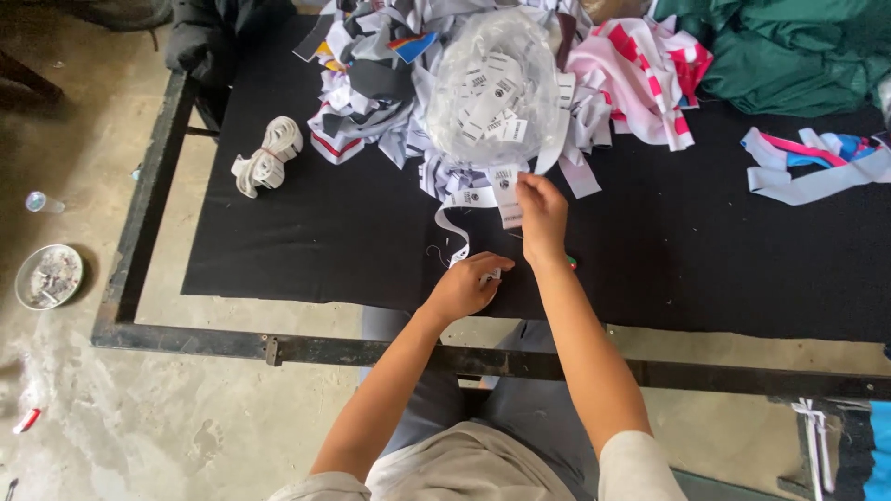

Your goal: Cutting individual clothing labels from a continuous printed strip using scissors

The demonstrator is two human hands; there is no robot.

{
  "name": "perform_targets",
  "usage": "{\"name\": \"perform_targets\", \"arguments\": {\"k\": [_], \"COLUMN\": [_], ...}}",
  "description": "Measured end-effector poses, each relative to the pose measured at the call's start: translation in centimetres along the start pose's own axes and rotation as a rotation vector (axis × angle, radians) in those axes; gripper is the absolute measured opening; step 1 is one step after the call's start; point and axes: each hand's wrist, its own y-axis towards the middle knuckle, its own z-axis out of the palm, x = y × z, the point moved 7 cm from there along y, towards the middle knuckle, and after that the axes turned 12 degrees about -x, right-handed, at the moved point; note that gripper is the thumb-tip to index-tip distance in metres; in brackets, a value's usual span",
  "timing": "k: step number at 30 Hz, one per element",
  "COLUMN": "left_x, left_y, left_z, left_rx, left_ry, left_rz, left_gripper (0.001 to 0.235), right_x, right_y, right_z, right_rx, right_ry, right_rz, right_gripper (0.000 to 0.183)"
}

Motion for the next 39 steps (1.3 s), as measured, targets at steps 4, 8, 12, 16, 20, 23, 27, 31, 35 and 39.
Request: {"name": "perform_targets", "arguments": {"k": [4,8,12,16,20,23,27,31,35,39], "left_x": [1.6,1.7,1.5,1.4,2.4,2.1,0.9,1.7,1.2,0.6], "left_y": [-0.2,-0.2,-0.1,0.0,0.2,0.2,0.2,0.1,0.2,2.1], "left_z": [0.2,0.2,0.2,0.3,-0.4,-1.4,-2.7,-2.8,-2.4,-1.6], "left_rx": [-0.002,0.007,-0.007,0.028,-0.199,-0.296,-0.429,-0.469,-0.41,-0.208], "left_ry": [-0.016,-0.023,-0.041,-0.024,-0.044,-0.037,-0.095,-0.127,-0.191,-0.007], "left_rz": [-0.017,-0.015,-0.022,0.011,0.041,0.051,0.021,0.012,0.045,0.034], "left_gripper": [0.037,0.037,0.038,0.037,0.046,0.047,0.055,0.057,0.07,0.076], "right_x": [1.3,5.5,1.7,4.9,8.6,6.3,3.2,0.8,-0.5,-0.6], "right_y": [1.0,2.3,8.8,5.4,-0.5,-2.2,-4.4,-5.7,-6.2,-4.7], "right_z": [3.5,5.8,7.8,6.7,3.0,0.5,-2.0,-3.0,-3.6,-4.0], "right_rx": [-0.029,-0.051,0.022,0.204,0.17,0.206,0.301,0.403,0.442,0.296], "right_ry": [0.085,0.26,0.308,0.163,0.02,-0.065,-0.176,-0.055,0.115,0.003], "right_rz": [0.123,0.211,0.217,0.183,-0.137,-0.226,-0.335,-0.152,0.032,-0.17], "right_gripper": [0.015,0.024,0.034,0.073,0.046,0.02,0.012,0.021,0.03,0.02]}}
